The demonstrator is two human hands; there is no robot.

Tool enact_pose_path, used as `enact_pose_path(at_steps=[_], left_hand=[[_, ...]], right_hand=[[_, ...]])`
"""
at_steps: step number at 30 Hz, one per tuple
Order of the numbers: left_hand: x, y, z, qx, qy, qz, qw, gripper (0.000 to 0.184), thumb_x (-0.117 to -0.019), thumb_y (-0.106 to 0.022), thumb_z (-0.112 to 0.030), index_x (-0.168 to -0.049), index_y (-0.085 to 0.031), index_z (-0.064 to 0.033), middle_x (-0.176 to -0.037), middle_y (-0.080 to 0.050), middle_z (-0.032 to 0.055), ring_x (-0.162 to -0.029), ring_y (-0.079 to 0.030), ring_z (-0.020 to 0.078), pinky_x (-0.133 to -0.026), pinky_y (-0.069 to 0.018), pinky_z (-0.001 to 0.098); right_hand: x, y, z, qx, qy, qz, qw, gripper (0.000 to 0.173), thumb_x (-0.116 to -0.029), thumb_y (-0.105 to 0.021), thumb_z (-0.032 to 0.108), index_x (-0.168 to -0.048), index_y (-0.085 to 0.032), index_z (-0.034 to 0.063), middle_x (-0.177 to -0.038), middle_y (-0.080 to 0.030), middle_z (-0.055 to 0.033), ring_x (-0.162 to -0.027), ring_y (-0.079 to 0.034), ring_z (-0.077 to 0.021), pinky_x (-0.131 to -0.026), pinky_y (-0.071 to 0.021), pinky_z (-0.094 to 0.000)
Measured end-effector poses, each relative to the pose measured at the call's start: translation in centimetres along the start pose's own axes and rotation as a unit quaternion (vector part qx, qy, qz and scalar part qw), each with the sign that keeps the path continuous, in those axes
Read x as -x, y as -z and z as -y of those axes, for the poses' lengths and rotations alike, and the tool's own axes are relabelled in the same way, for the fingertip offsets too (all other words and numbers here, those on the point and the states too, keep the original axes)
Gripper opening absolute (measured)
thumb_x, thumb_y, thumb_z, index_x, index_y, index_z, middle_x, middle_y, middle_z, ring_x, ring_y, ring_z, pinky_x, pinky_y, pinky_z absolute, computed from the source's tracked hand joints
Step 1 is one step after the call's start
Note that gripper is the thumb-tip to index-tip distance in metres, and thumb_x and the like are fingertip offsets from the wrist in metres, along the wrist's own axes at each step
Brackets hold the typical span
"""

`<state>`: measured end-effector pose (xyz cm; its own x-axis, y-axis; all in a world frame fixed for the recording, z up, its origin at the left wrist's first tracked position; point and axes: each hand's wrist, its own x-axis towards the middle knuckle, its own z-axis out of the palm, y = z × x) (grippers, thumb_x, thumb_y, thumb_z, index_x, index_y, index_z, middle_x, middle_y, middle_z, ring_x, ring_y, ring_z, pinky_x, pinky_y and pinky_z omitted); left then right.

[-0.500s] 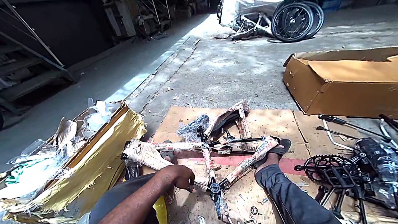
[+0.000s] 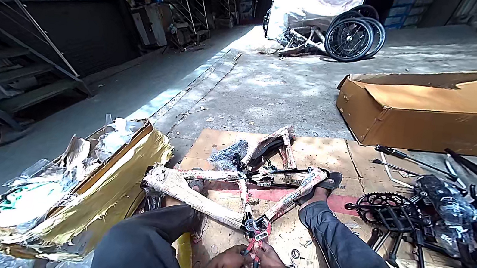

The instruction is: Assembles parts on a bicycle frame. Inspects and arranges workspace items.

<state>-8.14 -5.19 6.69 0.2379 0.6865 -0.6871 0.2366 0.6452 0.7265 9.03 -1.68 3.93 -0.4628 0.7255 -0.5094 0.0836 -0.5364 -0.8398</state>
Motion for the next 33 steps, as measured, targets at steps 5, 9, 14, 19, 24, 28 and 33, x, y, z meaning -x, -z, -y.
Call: enact_pose_path(at_steps=[5, 9, 14, 19, 24, 28, 33], left_hand=[[-1.0, 0.0, -0.1, -0.060, -0.029, -0.132, 0.989, 0.030, -0.1069, -0.054, -0.031, -0.123, -0.067, -0.0086, -0.088, -0.063, 0.0051, -0.066, -0.054, 0.0123, -0.065, -0.0480, 0.0322], [-1.2, 0.7, 0.2, -0.065, -0.036, -0.130, 0.989, 0.026, -0.1056, -0.056, -0.029, -0.118, -0.069, -0.0103, -0.079, -0.061, 0.0006, -0.062, -0.052, 0.0092, -0.061, -0.0463, 0.0297], [-1.4, -0.9, -0.3, 0.051, 0.027, -0.180, 0.982, 0.047, -0.1060, -0.055, -0.041, -0.142, -0.041, -0.0124, -0.092, -0.061, 0.0096, -0.064, -0.056, 0.0160, -0.057, -0.0467, 0.0326], [-1.7, -0.3, 0.9, 0.060, 0.078, -0.198, 0.975, 0.060, -0.1031, -0.058, -0.048, -0.150, -0.037, -0.0166, -0.104, -0.069, 0.0161, -0.077, -0.067, 0.0248, -0.064, -0.0550, 0.0412], [-1.1, 1.2, 1.7, -0.002, 0.096, -0.185, 0.978, 0.068, -0.1005, -0.058, -0.055, -0.153, -0.037, -0.0175, -0.117, -0.070, 0.0145, -0.086, -0.071, 0.0251, -0.072, -0.0575, 0.0444], [1.1, 2.4, 1.2, -0.050, 0.090, -0.125, 0.987, 0.077, -0.1003, -0.061, -0.050, -0.159, -0.027, -0.0135, -0.125, -0.066, 0.0148, -0.097, -0.070, 0.0232, -0.085, -0.0575, 0.0424], [3.7, 5.2, 1.1, -0.139, 0.080, -0.008, 0.987, 0.128, -0.0782, -0.084, -0.015, -0.164, 0.011, -0.0125, -0.141, -0.058, 0.0193, -0.122, -0.064, 0.0266, -0.107, -0.0513, 0.0474]], right_hand=[[0.2, 1.8, -1.3, 0.092, -0.025, 0.058, 0.994, 0.028, -0.1095, -0.049, 0.030, -0.125, -0.055, 0.0075, -0.083, -0.062, -0.0028, -0.064, -0.058, -0.0116, -0.060, -0.0502, -0.0287], [-0.1, 1.5, -2.1, 0.130, -0.022, 0.104, 0.986, 0.047, -0.1044, -0.058, 0.029, -0.145, -0.042, 0.0112, -0.086, -0.060, -0.0038, -0.071, -0.060, -0.0141, -0.070, -0.0532, -0.0336], [-0.1, -2.1, -2.2, -0.104, -0.061, -0.013, 0.993, 0.040, -0.1125, -0.038, 0.038, -0.145, -0.040, 0.0154, -0.081, -0.057, -0.0030, -0.051, -0.047, -0.0112, -0.046, -0.0433, -0.0277], [-1.3, -3.4, -3.6, -0.211, -0.135, -0.021, 0.968, 0.033, -0.1123, -0.041, 0.034, -0.137, -0.048, 0.0143, -0.095, -0.065, -0.0080, -0.060, -0.057, -0.0141, -0.047, -0.0453, -0.0273], [-2.9, -4.5, -3.7, -0.262, -0.117, -0.012, 0.958, 0.033, -0.1123, -0.040, 0.029, -0.139, -0.054, 0.0141, -0.100, -0.070, -0.0112, -0.070, -0.066, -0.0196, -0.052, -0.0506, -0.0316], [-3.4, -6.8, -3.3, -0.324, -0.105, -0.050, 0.939, 0.032, -0.1126, -0.039, 0.028, -0.136, -0.057, 0.0139, -0.104, -0.066, -0.0109, -0.085, -0.065, -0.0232, -0.067, -0.0548, -0.0406], [-3.3, -9.5, -2.1, -0.332, -0.097, -0.095, 0.933, 0.034, -0.1124, -0.043, 0.028, -0.134, -0.056, 0.0058, -0.103, -0.069, -0.0137, -0.080, -0.068, -0.0223, -0.070, -0.0580, -0.0371]])
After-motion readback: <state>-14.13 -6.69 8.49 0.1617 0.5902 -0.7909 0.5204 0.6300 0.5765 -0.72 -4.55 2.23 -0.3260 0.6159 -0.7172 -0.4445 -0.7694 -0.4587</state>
